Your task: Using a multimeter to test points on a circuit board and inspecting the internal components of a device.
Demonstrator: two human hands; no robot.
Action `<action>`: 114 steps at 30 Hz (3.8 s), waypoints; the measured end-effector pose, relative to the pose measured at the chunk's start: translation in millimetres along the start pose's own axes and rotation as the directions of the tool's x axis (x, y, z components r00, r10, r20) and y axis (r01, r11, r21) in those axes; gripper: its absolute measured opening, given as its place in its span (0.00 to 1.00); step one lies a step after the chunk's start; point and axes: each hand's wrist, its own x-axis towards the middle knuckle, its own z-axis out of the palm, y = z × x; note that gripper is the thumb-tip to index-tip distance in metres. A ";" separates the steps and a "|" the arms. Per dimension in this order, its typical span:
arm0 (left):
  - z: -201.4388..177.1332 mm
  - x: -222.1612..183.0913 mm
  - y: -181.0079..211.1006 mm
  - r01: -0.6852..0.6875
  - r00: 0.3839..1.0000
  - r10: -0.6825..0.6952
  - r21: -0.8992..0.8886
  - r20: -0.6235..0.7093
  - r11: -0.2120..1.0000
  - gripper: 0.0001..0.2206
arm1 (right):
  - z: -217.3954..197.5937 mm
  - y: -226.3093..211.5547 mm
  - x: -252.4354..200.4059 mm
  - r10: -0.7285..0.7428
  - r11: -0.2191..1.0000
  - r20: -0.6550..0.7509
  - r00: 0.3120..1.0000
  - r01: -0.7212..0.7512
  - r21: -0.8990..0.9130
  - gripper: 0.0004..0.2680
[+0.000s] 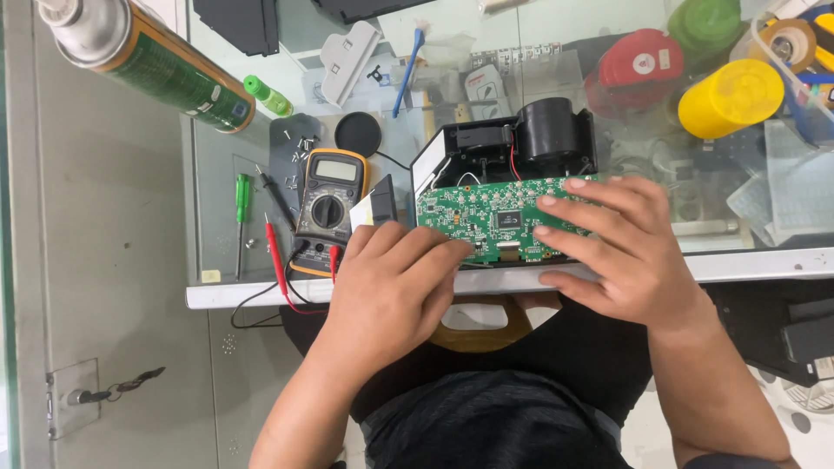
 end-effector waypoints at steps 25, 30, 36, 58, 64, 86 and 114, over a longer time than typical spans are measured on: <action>33.8 1.0 0.1 0.050 0.986 -0.045 0.026 -0.161 0.998 0.04 | 20.1 9.9 7.0 -0.121 0.987 -0.074 0.990 0.128 0.094 0.02; 37.2 1.6 -0.6 0.041 0.981 -0.035 0.026 -0.189 0.999 0.03 | 19.9 8.8 6.6 -0.104 0.989 -0.073 0.992 0.111 0.098 0.02; 38.8 3.8 -5.3 -0.005 0.982 0.009 0.020 -0.191 1.000 0.01 | 20.8 8.8 6.5 -0.095 0.989 -0.080 0.992 0.103 0.108 0.02; 42.4 -0.3 -14.9 -0.050 0.981 0.046 -0.017 -0.188 0.999 0.04 | 20.8 9.5 4.7 -0.097 0.988 -0.083 0.992 0.106 0.108 0.03; 30.1 8.6 0.5 0.072 0.968 -0.064 0.026 -0.241 0.997 0.03 | 18.0 9.7 5.5 -0.118 0.987 -0.067 0.991 0.124 0.104 0.04; 17.7 31.1 5.3 0.156 0.988 -0.123 -0.657 0.097 0.738 0.10 | 18.6 13.4 -0.8 -0.073 0.985 -0.102 0.992 0.087 0.150 0.05; 40.2 38.2 -1.4 -0.036 0.993 0.082 -0.435 0.088 0.900 0.04 | 20.3 16.5 -0.8 -0.079 0.982 -0.136 0.988 0.100 0.158 0.05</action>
